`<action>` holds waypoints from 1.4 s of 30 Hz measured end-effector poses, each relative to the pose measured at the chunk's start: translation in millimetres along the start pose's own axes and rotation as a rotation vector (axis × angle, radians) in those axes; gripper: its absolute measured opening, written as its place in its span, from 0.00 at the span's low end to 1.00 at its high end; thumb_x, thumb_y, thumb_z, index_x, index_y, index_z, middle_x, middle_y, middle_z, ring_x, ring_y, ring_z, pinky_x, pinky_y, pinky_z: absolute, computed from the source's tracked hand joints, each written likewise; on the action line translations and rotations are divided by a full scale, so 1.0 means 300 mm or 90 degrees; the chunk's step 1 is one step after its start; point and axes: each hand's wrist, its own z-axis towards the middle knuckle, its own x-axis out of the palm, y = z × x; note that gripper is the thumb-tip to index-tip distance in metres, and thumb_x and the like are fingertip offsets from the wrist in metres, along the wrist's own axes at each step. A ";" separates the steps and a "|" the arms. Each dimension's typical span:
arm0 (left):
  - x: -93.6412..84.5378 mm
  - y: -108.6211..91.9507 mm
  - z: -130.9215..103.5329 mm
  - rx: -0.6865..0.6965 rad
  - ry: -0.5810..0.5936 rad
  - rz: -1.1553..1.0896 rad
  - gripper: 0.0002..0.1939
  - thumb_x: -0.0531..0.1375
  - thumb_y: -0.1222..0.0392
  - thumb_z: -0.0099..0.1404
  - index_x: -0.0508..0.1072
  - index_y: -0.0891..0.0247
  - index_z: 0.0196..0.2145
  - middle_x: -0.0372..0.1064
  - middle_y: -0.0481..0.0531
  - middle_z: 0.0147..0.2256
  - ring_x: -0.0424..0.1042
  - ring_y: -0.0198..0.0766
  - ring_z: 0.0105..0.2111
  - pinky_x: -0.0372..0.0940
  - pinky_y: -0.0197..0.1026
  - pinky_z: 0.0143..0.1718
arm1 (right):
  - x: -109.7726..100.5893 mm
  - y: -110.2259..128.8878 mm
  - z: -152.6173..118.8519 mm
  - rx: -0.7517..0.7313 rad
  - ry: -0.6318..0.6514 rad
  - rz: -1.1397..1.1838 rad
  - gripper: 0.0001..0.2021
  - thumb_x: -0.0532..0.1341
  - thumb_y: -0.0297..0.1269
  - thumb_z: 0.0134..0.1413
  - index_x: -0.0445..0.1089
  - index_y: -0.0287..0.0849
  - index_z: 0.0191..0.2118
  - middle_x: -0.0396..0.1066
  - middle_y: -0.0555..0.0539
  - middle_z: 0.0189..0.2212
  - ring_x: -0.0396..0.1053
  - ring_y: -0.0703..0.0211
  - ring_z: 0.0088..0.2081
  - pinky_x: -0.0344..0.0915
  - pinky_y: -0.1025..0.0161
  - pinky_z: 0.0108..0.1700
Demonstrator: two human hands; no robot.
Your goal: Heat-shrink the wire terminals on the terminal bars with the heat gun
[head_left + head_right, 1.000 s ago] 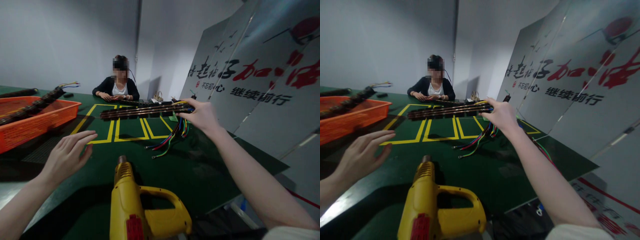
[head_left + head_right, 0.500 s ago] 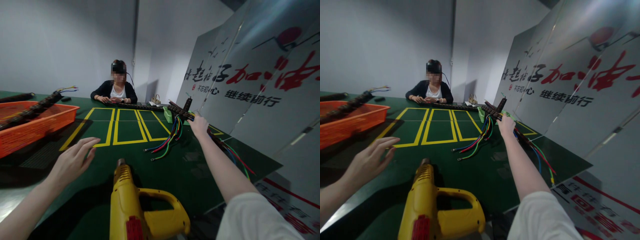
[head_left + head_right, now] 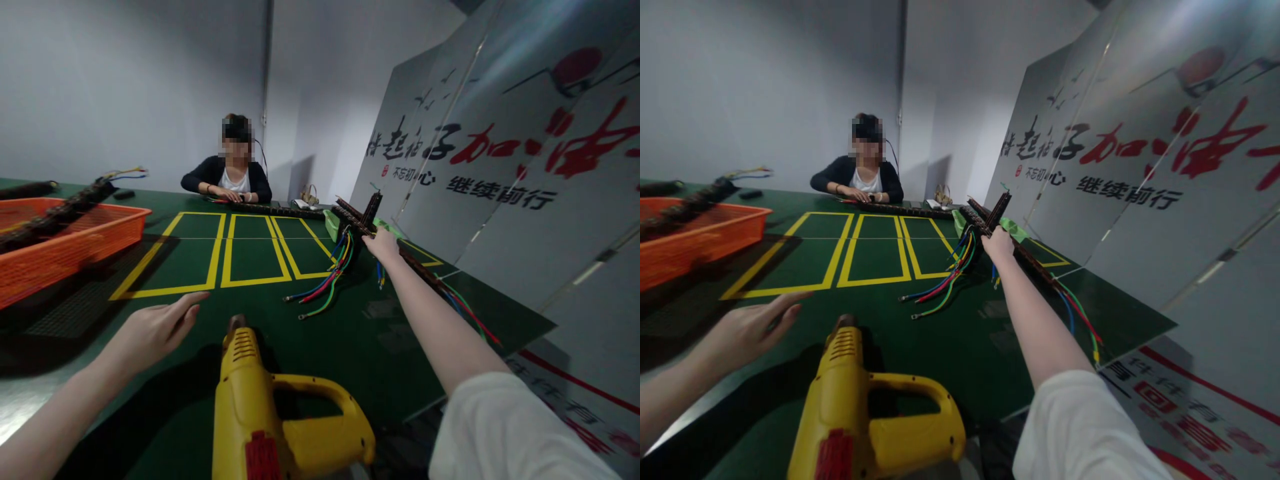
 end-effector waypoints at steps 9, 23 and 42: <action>0.026 0.024 -0.012 0.019 0.057 -0.037 0.16 0.47 0.53 0.68 0.69 0.60 0.46 0.76 0.50 0.36 0.75 0.39 0.28 0.68 0.38 0.31 | 0.104 -0.128 -0.036 0.002 0.050 0.121 0.18 0.58 0.43 0.59 0.63 0.40 0.51 0.66 0.44 0.48 0.68 0.57 0.44 0.68 0.54 0.44; 0.077 0.017 -0.019 0.018 0.184 0.022 0.20 0.43 0.52 0.69 0.70 0.58 0.47 0.75 0.53 0.42 0.75 0.42 0.34 0.69 0.44 0.39 | 0.105 -0.038 0.034 -0.173 -0.024 0.204 0.22 0.58 0.44 0.58 0.59 0.42 0.56 0.60 0.42 0.56 0.63 0.50 0.53 0.62 0.45 0.52; 0.079 0.000 -0.018 -0.053 0.245 -0.054 0.22 0.41 0.51 0.69 0.72 0.58 0.45 0.71 0.55 0.43 0.74 0.41 0.36 0.69 0.41 0.37 | 0.184 -0.235 -0.153 -0.115 -0.088 0.236 0.21 0.57 0.46 0.59 0.60 0.42 0.55 0.63 0.43 0.51 0.66 0.54 0.48 0.66 0.49 0.48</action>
